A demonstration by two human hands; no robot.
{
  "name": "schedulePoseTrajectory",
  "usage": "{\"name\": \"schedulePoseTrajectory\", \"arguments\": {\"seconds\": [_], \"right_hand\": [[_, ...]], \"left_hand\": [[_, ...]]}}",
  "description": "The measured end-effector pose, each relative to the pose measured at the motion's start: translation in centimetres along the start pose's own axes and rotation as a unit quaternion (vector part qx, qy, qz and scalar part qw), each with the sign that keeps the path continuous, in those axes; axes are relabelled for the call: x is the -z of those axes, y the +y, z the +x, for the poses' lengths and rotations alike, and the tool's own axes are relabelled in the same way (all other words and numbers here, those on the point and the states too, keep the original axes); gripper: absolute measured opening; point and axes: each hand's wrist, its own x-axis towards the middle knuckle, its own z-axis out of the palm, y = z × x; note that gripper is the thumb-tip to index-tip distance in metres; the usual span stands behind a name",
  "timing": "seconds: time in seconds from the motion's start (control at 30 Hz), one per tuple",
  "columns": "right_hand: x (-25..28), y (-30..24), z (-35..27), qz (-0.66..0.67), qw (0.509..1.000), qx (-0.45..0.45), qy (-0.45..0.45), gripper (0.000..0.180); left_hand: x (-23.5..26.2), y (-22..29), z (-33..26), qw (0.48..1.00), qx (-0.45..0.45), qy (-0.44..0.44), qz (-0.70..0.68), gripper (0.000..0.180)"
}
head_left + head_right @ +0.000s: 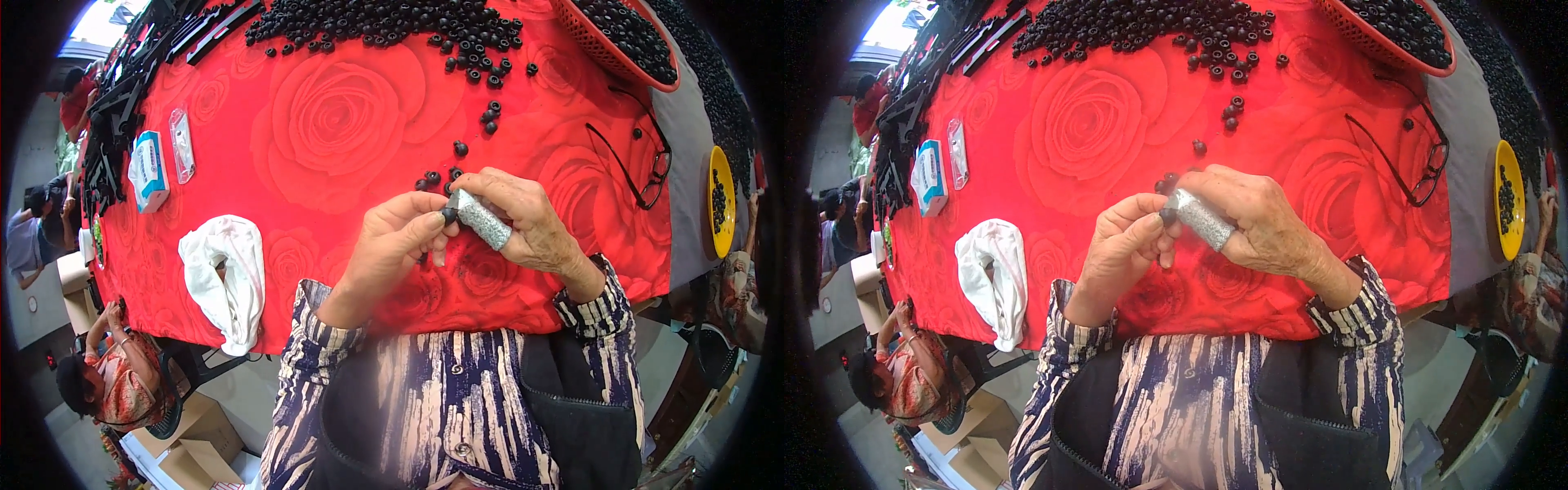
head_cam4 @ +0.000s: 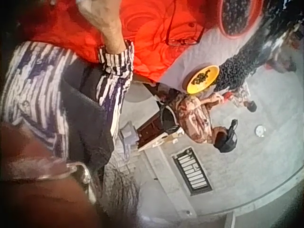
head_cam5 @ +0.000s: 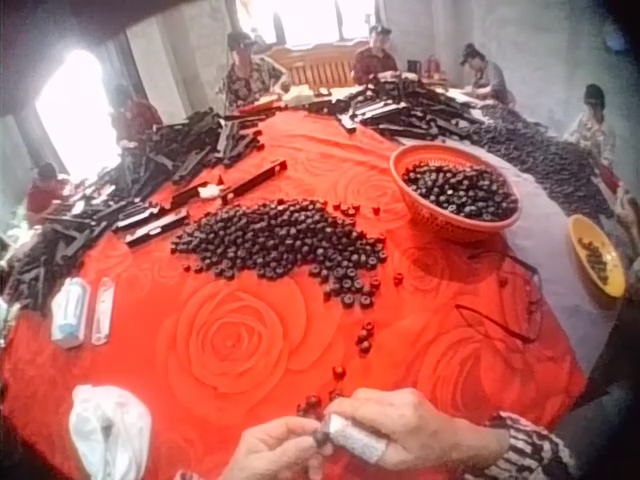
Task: The person sorts and assembles small black plastic parts by hand at a table.
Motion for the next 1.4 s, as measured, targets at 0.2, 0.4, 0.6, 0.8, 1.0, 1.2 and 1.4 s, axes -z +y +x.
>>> {"name": "schedulePoseTrajectory", "arguments": {"seconds": [0.2, 0.4, 0.6, 0.8, 1.0, 1.2, 1.4], "right_hand": [[0.1, 0.4, 0.0, 0.014, 1.0, 0.006, -0.007, 0.032], [-0.1, 0.8, 0.0, -0.009, 1.0, 0.028, 0.004, 0.031], [0.3, 0.6, 0.1, 0.001, 1.0, 0.015, -0.018, 0.03], [0.2, 1.1, 0.2, 0.015, 0.999, 0.027, -0.019, 0.034], [-0.5, 0.6, -0.1, -0.07, 0.995, 0.072, 0.021, 0.037], [-1.0, 0.5, -0.4, -0.084, 0.991, 0.102, 0.034, 0.041], [-1.1, 0.2, -0.4, -0.058, 0.993, 0.105, 0.02, 0.043]], "left_hand": [[0.3, -0.3, 0.2, 0.997, 0.028, -0.01, -0.068, 0.021], [0.2, -0.4, 0.2, 0.995, 0.034, -0.006, -0.091, 0.02], [0.0, -0.3, 0.0, 0.997, 0.033, 0.013, -0.068, 0.02], [-0.2, -0.6, -0.1, 0.997, 0.021, 0.019, -0.072, 0.019], [-0.8, -0.5, -0.4, 0.996, -0.002, 0.047, -0.073, 0.017], [-0.9, -0.7, -0.8, 0.996, -0.018, 0.05, -0.067, 0.017], [-1.2, -0.7, -1.2, 0.996, -0.019, 0.051, -0.063, 0.016]]}}
